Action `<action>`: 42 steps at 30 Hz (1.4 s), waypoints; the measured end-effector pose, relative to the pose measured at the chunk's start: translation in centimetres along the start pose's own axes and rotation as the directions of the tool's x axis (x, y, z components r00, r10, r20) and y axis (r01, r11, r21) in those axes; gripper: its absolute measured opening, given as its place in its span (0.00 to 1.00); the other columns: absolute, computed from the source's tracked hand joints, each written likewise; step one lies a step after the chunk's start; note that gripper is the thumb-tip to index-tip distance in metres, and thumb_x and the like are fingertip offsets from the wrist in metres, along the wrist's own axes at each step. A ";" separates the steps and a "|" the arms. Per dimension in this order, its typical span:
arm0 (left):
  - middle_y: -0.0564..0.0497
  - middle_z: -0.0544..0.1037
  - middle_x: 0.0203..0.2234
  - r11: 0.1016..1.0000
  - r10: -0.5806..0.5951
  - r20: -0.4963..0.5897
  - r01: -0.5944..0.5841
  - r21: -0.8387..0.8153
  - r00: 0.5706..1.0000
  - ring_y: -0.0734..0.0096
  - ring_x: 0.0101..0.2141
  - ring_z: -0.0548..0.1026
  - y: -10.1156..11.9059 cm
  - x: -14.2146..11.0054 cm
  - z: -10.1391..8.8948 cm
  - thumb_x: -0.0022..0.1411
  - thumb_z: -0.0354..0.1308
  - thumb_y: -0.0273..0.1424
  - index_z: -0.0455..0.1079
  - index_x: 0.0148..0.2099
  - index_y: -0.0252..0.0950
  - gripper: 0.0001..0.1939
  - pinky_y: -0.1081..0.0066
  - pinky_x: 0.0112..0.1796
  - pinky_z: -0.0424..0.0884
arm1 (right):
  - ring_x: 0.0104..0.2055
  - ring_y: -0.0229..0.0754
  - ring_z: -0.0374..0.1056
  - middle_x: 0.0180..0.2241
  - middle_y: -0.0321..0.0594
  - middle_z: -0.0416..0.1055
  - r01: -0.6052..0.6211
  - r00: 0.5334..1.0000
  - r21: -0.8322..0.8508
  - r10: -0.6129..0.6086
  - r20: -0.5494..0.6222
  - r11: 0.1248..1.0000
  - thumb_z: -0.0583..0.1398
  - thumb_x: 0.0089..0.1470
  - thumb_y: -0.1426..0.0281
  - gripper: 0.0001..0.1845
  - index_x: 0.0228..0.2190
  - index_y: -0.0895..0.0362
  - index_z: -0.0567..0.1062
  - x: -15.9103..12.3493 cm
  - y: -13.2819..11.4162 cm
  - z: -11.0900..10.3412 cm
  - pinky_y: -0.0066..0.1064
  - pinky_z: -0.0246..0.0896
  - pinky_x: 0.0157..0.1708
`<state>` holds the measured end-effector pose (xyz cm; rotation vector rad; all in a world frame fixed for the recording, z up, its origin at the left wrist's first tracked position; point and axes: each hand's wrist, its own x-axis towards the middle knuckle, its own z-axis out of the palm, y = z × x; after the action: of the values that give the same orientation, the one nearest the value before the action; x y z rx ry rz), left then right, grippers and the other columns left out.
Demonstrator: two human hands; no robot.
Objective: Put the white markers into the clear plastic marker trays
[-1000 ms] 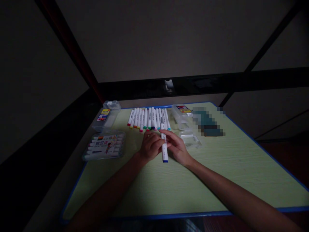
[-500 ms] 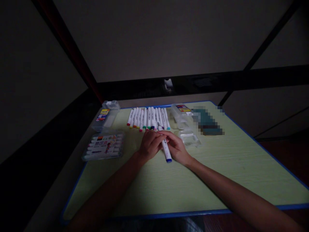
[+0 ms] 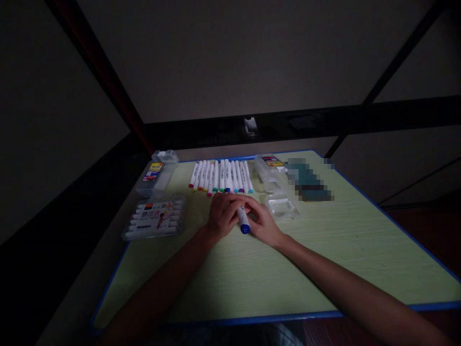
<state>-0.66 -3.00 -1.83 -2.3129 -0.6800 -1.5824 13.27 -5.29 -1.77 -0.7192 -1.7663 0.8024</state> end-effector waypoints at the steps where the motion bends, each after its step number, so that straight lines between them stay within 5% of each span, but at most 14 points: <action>1: 0.48 0.72 0.33 1.000 0.002 -0.002 -0.002 -0.006 1.000 0.69 0.35 0.69 0.0 0.1 0.0 0.59 0.54 0.30 0.66 0.40 0.36 0.07 0.70 0.35 0.65 | 0.34 0.38 0.66 0.39 0.40 0.71 0.009 1.000 -0.019 -0.009 -0.001 1.000 0.54 0.49 0.76 0.21 0.47 0.55 0.66 0.0 0.0 0.0 0.31 0.64 0.37; 5: 0.50 0.72 0.31 0.998 -0.028 -0.040 0.026 -0.054 0.999 0.71 0.33 0.69 0.3 1.1 0.0 0.59 0.54 0.29 0.65 0.39 0.36 0.04 0.72 0.34 0.66 | 0.35 0.38 0.66 0.39 0.40 0.70 0.063 0.996 -0.129 -0.070 -0.051 0.990 0.54 0.51 0.74 0.19 0.47 0.55 0.66 -0.1 -0.2 -0.1 0.30 0.63 0.32; 9: 0.52 0.70 0.28 0.975 -0.189 -0.085 0.177 -0.133 0.978 0.74 0.31 0.70 0.7 2.0 -0.2 0.58 0.55 0.30 0.66 0.36 0.36 0.03 0.73 0.33 0.67 | 0.27 0.36 0.61 0.25 0.35 0.64 0.091 0.979 -0.299 -0.141 -0.150 0.950 0.55 0.53 0.73 0.16 0.45 0.55 0.68 0.0 -0.7 -0.4 0.28 0.59 0.26; 12: 0.52 0.71 0.28 0.930 -0.329 -0.079 0.308 -0.203 0.941 0.73 0.31 0.71 0.7 1.8 0.0 0.57 0.56 0.32 0.67 0.34 0.36 0.04 0.73 0.34 0.68 | 0.27 0.36 0.59 0.24 0.34 0.59 0.109 0.959 -0.358 -0.193 -0.209 0.927 0.55 0.53 0.73 0.13 0.42 0.55 0.71 0.1 -1.1 -0.5 0.29 0.58 0.26; 14: 0.52 0.73 0.27 0.851 -0.473 -0.051 0.441 -0.287 0.880 0.72 0.31 0.72 0.7 1.6 0.4 0.57 0.56 0.34 0.67 0.33 0.36 0.06 0.72 0.34 0.68 | 0.32 0.38 0.60 0.28 0.37 0.59 0.112 0.950 -0.374 -0.210 -0.233 0.921 0.56 0.52 0.73 0.12 0.40 0.55 0.71 0.2 -1.2 -0.5 0.31 0.59 0.29; 17: 0.52 0.73 0.24 0.646 -0.682 0.022 0.617 -0.451 0.731 0.73 0.27 0.72 0.5 1.5 0.9 0.55 0.56 0.38 0.67 0.32 0.35 0.10 0.73 0.30 0.68 | 0.36 0.40 0.61 0.32 0.40 0.63 0.110 0.960 -0.344 -0.189 -0.206 0.932 0.56 0.52 0.73 0.12 0.40 0.55 0.71 0.3 -1.1 -0.4 0.33 0.60 0.34; 22: 0.56 0.68 0.16 0.332 -0.847 0.179 0.761 -0.558 0.501 0.78 0.19 0.66 0.1 2.0 1.3 0.50 0.59 0.41 0.66 0.25 0.33 0.15 0.78 0.20 0.62 | 0.34 0.38 0.63 0.33 0.38 0.67 0.065 0.989 -0.188 -0.088 -0.119 0.980 0.58 0.50 0.72 0.15 0.42 0.55 0.67 0.5 -0.7 -0.4 0.31 0.61 0.34; 26: 0.57 0.66 0.15 0.080 -0.876 0.318 0.759 -0.646 0.363 0.81 0.17 0.64 -0.2 2.0 1.5 0.49 0.59 0.43 0.66 0.25 0.32 0.17 0.79 0.19 0.59 | 0.34 0.39 0.63 0.35 0.39 0.67 0.050 0.997 -0.079 -0.054 -0.051 0.996 0.61 0.46 0.69 0.25 0.47 0.55 0.63 0.5 -0.7 -0.6 0.32 0.62 0.35; 30: 0.56 0.70 0.19 -0.181 -0.836 0.461 0.645 -0.742 0.296 0.79 0.21 0.69 -0.1 2.1 1.3 0.46 0.63 0.42 0.67 0.29 0.31 0.17 0.78 0.23 0.64 | 0.37 0.41 0.62 0.37 0.41 0.64 0.116 0.993 -0.163 -0.120 -0.015 0.980 0.63 0.42 0.68 0.30 0.48 0.56 0.62 0.5 -1.0 -0.7 0.34 0.62 0.36; 34: 0.56 0.71 0.20 -0.403 -0.746 0.624 0.587 -0.702 0.233 0.79 0.20 0.69 0.0 2.2 1.2 0.44 0.65 0.39 0.67 0.30 0.32 0.17 0.76 0.23 0.65 | 0.35 0.39 0.61 0.36 0.40 0.64 0.176 0.981 -0.253 -0.190 -0.028 0.951 0.60 0.47 0.72 0.25 0.48 0.54 0.64 0.3 -1.0 -0.7 0.33 0.61 0.35; 38: 0.56 0.70 0.18 -0.523 -0.647 0.733 0.579 -0.626 0.209 0.77 0.19 0.68 0.0 1.9 1.3 0.45 0.64 0.39 0.68 0.29 0.32 0.15 0.76 0.20 0.64 | 0.33 0.38 0.62 0.31 0.38 0.64 0.251 0.961 -0.285 -0.273 -0.040 0.925 0.56 0.52 0.75 0.20 0.47 0.52 0.67 0.1 -0.8 -0.9 0.31 0.60 0.32; 42: 0.55 0.69 0.18 -0.520 -0.632 0.749 0.607 -0.601 0.200 0.79 0.20 0.67 0.0 1.6 1.4 0.50 0.62 0.37 0.69 0.28 0.32 0.12 0.77 0.21 0.64 | 0.33 0.38 0.62 0.30 0.39 0.64 0.295 0.947 -0.325 -0.319 -0.024 0.899 0.55 0.54 0.75 0.19 0.48 0.51 0.68 -0.1 -0.7 -1.2 0.30 0.61 0.31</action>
<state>0.97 -1.97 -0.94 -2.3221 -2.1500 -3.6829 14.33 -5.61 -0.97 -0.6446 -1.8994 0.2738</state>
